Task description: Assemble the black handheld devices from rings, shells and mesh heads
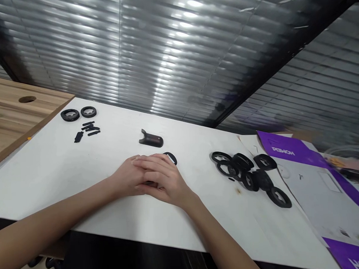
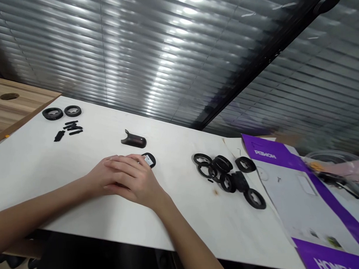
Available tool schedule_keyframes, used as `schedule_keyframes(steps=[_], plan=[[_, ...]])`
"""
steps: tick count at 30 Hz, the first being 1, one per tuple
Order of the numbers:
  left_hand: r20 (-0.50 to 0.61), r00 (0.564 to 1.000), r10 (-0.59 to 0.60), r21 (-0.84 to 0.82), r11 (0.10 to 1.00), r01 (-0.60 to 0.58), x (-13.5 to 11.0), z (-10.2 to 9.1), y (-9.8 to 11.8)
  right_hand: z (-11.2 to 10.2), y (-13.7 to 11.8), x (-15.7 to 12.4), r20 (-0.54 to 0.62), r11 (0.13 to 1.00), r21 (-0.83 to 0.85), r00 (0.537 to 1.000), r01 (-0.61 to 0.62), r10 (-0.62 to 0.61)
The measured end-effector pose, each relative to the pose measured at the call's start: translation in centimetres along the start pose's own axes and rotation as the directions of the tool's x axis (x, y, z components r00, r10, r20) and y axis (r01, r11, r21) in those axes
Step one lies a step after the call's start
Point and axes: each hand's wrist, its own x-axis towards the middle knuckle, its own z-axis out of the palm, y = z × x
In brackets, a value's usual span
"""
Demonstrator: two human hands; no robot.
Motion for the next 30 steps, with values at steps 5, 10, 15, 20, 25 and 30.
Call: schedule_keyframes(steps=[5, 10, 15, 20, 25, 30], plan=[[-0.122, 0.992, 0.023, -0.138, 0.99, -0.04, -0.1, -0.7, -0.6, -1.1, 2.2, -0.5, -0.268, 0.969, 0.125, 0.933, -0.213, 0.24], [-0.046, 0.954, -0.296, -0.643, 0.74, 0.198, 0.4, -2.3, -1.3, -0.9, 7.4, -2.7, -0.247, 0.693, 0.232, 0.648, -0.683, 0.721], [-0.032, 0.824, -0.566, -0.947, 0.28, 0.156, 1.1, -4.8, -3.3, 0.4, 8.8, -3.4, 0.027, 0.717, -0.077, 0.718, -0.692, 0.696], [-0.097, 0.695, -0.713, -0.982, 0.181, 0.048, 1.4, -6.2, -5.5, 0.3, 6.8, -2.6, 0.014, 0.73, -0.082, 0.732, -0.678, 0.681], [-0.038, 0.717, -0.696, -0.98, 0.166, 0.11, 1.3, -5.6, -5.9, 0.1, 6.5, -2.5, -0.03, 0.655, 0.091, 0.655, -0.75, 0.755], [0.011, 0.769, -0.639, -0.917, 0.3, 0.263, 0.9, -5.5, -5.6, -0.7, 7.9, -2.6, -0.19, 0.544, 0.42, 0.516, -0.726, 0.835]])
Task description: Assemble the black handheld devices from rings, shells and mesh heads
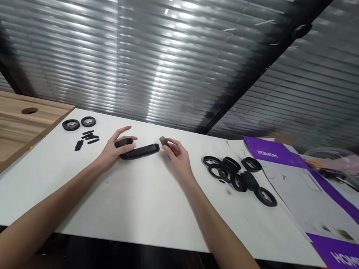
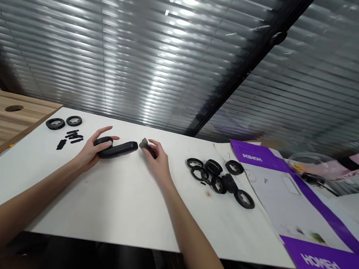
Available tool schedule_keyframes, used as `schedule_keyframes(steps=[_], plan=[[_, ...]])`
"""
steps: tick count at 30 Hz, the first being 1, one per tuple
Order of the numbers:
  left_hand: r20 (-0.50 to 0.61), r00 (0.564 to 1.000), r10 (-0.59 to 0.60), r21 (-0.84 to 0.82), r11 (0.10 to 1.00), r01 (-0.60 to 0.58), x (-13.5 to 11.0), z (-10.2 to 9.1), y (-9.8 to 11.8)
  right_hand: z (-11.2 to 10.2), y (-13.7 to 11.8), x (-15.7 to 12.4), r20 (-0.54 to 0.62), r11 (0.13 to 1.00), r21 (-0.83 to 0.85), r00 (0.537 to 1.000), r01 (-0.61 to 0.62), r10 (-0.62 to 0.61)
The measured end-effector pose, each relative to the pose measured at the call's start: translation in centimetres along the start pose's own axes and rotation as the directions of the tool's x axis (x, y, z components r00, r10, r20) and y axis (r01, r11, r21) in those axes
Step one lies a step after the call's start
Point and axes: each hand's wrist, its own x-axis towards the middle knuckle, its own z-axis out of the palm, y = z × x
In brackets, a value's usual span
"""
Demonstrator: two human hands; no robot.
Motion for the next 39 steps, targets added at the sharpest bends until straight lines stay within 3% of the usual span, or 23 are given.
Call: schedule_keyframes(steps=[5, 11, 17, 24, 28, 35, 39], plan=[[0.099, 0.992, 0.075, 0.34, 0.935, -0.104, -0.5, 0.1, 0.2, -0.7, 0.0, 0.2, 0.168, 0.99, 0.137, 0.986, -0.046, 0.023], [0.132, 0.986, 0.104, 0.41, 0.9, -0.15, -0.6, 0.5, 0.2, 0.3, -1.0, -1.3, 0.368, 1.0, -0.001, 0.93, -0.002, 0.002], [0.163, 0.966, 0.202, 0.471, 0.844, -0.256, -0.5, 0.7, 0.1, 0.4, -1.9, -1.9, 0.4, 0.995, -0.016, 0.913, 0.1, -0.086], [0.327, 0.92, 0.216, 0.48, 0.8, -0.359, -0.3, 0.7, -0.6, 1.4, -3.0, -2.7, 0.432, 0.988, -0.038, 0.894, 0.147, -0.116], [0.385, 0.904, 0.186, 0.433, 0.829, -0.355, -0.3, 0.6, -0.7, 1.6, -3.7, -3.1, 0.473, 0.987, -0.091, 0.878, 0.133, -0.075], [0.321, 0.917, 0.236, 0.327, 0.881, -0.341, -1.5, 1.9, -1.2, 1.6, -4.5, -4.1, 0.507, 0.917, -0.325, 0.861, 0.232, -0.038], [0.338, 0.897, 0.286, 0.29, 0.875, -0.388, -2.0, 2.8, -1.4, 1.7, -5.3, -4.7, 0.522, 0.899, -0.366, 0.853, 0.24, -0.015]])
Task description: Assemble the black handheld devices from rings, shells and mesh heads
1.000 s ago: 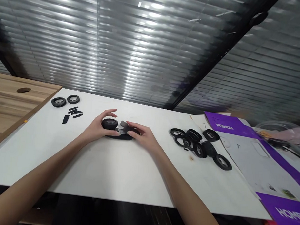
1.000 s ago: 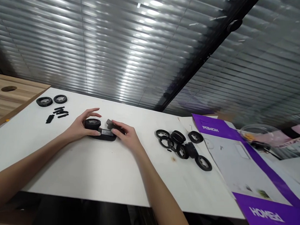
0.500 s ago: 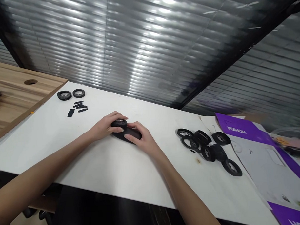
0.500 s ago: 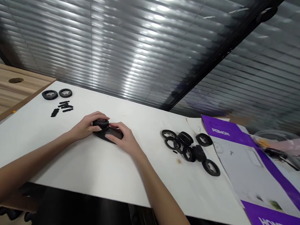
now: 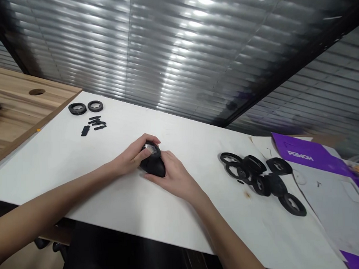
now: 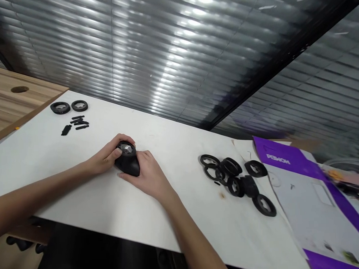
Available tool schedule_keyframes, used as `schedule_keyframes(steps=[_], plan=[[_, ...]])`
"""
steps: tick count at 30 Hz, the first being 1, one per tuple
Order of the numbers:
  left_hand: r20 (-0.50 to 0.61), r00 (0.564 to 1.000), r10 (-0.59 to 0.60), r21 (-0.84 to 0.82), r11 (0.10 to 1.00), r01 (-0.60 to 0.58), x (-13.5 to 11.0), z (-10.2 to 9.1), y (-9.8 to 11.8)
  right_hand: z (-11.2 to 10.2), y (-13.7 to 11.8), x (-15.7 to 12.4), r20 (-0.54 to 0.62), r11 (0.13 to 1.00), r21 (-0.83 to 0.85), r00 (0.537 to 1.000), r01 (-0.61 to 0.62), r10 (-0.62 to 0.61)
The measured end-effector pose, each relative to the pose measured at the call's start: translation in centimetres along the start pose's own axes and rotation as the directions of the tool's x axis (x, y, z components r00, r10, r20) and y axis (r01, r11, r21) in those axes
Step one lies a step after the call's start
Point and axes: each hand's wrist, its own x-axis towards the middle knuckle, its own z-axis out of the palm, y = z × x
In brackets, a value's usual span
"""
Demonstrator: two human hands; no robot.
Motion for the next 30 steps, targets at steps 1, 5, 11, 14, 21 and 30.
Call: schedule_keyframes(steps=[1, 5, 11, 14, 21, 30], plan=[[0.008, 1.0, 0.012, 0.002, 1.0, -0.012, 0.0, 0.1, 0.0, 0.0, -0.1, -0.1, 0.016, 1.0, -0.001, 1.0, 0.007, -0.007], [0.015, 0.996, 0.085, 0.045, 0.995, -0.086, -0.2, 0.3, -0.2, 0.0, -0.3, -0.3, 0.06, 1.0, -0.025, 0.998, 0.01, -0.008], [-0.019, 0.961, 0.275, 0.137, 0.953, -0.27, -0.5, 1.2, -0.1, -0.3, -1.0, -0.5, 0.1, 0.999, 0.026, 0.994, -0.041, 0.039], [-0.017, 0.941, 0.338, 0.181, 0.927, -0.33, -0.5, 1.7, 0.2, -0.5, -0.8, -0.4, 0.084, 0.992, 0.126, 0.996, -0.015, 0.004], [-0.084, 0.95, 0.301, 0.208, 0.938, -0.279, -0.5, 1.6, -0.2, 0.5, 0.2, 0.4, -0.008, 0.937, 0.35, 1.0, -0.021, 0.025], [-0.222, 0.972, -0.072, -0.15, 0.988, 0.038, 0.1, 1.1, -0.5, 1.1, -0.3, 1.2, -0.076, 0.772, 0.629, 0.981, -0.092, 0.178]])
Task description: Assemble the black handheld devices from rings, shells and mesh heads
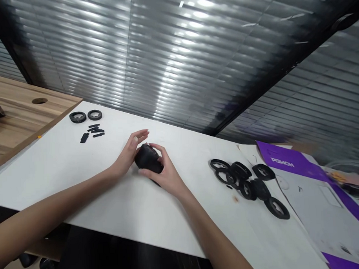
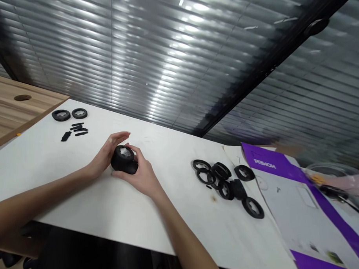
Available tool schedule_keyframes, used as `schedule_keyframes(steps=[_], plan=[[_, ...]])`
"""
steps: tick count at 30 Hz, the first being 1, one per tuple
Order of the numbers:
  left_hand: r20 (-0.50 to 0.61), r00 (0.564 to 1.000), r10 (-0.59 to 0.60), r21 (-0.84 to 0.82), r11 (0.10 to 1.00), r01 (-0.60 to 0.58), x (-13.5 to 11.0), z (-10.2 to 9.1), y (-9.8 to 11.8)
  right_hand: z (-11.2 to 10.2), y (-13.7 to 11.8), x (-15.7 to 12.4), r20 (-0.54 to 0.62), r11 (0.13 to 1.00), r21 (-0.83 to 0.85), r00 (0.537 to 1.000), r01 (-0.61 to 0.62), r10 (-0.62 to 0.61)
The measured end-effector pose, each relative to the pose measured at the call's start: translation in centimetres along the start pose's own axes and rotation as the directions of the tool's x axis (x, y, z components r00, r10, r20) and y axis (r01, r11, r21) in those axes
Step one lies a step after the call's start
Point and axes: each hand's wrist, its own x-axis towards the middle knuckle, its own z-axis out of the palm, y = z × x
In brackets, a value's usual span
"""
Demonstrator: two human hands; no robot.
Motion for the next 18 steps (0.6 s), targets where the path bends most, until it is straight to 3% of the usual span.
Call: schedule_keyframes(steps=[3, 7, 12, 18], plan=[[0.105, 0.99, 0.092, 0.041, 0.995, -0.096, 0.0, 0.1, -0.3, 0.3, 0.8, 0.4, -0.082, 0.95, 0.31, 0.996, -0.017, 0.044], [0.346, 0.925, 0.159, 0.301, 0.915, -0.27, -0.6, 0.2, -1.0, 0.9, 1.0, 0.9, -0.175, 0.825, 0.565, 0.979, 0.012, 0.105], [0.437, 0.872, 0.222, 0.468, 0.771, -0.431, -0.8, 0.5, -2.0, 1.4, 0.2, 0.8, -0.27, 0.772, 0.635, 0.94, 0.009, 0.211], [0.424, 0.871, 0.249, 0.513, 0.726, -0.457, -0.8, 0.6, -1.3, 1.4, -0.1, 0.8, -0.253, 0.773, 0.634, 0.938, -0.024, 0.237]])
